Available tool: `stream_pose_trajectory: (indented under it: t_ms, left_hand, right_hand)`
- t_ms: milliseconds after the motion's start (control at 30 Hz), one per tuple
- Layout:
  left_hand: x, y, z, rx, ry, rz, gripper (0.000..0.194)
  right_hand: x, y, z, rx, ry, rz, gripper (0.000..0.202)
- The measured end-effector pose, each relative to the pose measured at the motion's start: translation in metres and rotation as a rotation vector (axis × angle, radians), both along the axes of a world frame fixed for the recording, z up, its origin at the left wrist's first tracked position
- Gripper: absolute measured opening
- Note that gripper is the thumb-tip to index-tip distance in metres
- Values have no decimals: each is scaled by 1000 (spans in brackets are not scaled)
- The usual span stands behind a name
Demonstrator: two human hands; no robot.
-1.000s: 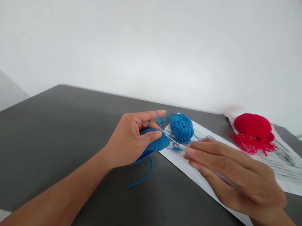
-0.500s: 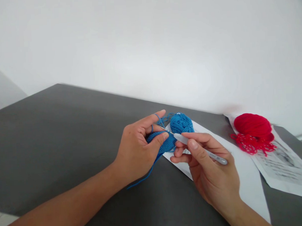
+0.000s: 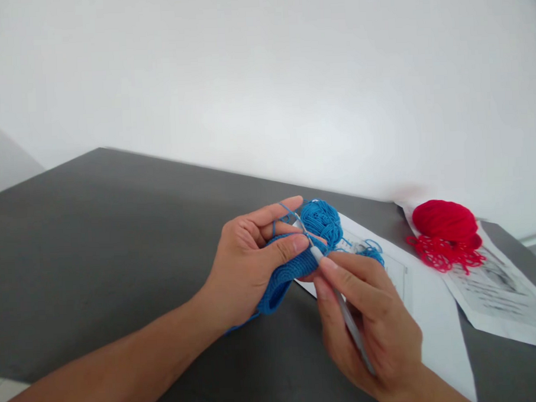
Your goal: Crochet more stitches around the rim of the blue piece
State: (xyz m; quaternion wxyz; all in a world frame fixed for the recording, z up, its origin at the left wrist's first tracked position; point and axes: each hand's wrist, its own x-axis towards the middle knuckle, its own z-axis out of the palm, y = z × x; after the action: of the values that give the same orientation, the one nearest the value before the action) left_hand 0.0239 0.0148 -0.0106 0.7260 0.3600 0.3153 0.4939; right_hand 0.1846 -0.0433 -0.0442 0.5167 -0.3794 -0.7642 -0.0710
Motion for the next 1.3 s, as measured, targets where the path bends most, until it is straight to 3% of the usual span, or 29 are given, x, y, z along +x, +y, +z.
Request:
stream_pose_trajectory:
  t_ms: [100,200,367,500,800,1300]
  left_hand:
    - [-7,1,4,-50,-111,-165,50]
    - [-15,6,5,-74,-105,-239,46]
    - [-22,15,5,-80,-21,-219,46]
    - [-23,18,6,-76,38,-206,44]
    - [-27,23,3,-87,135,-292,41]
    - [-26,30,0,-43,235,-408,41]
  right_hand:
    - [10,-4,4,76,-143,-8,71]
    - [22,-2,9,13,-228,66,72]
    - [33,11,17,-159,1,205,51]
    - [41,16,21,-226,109,293,48]
    - [58,16,28,-247,14,338,53]
    - [71,14,40,-414,30,384,41]
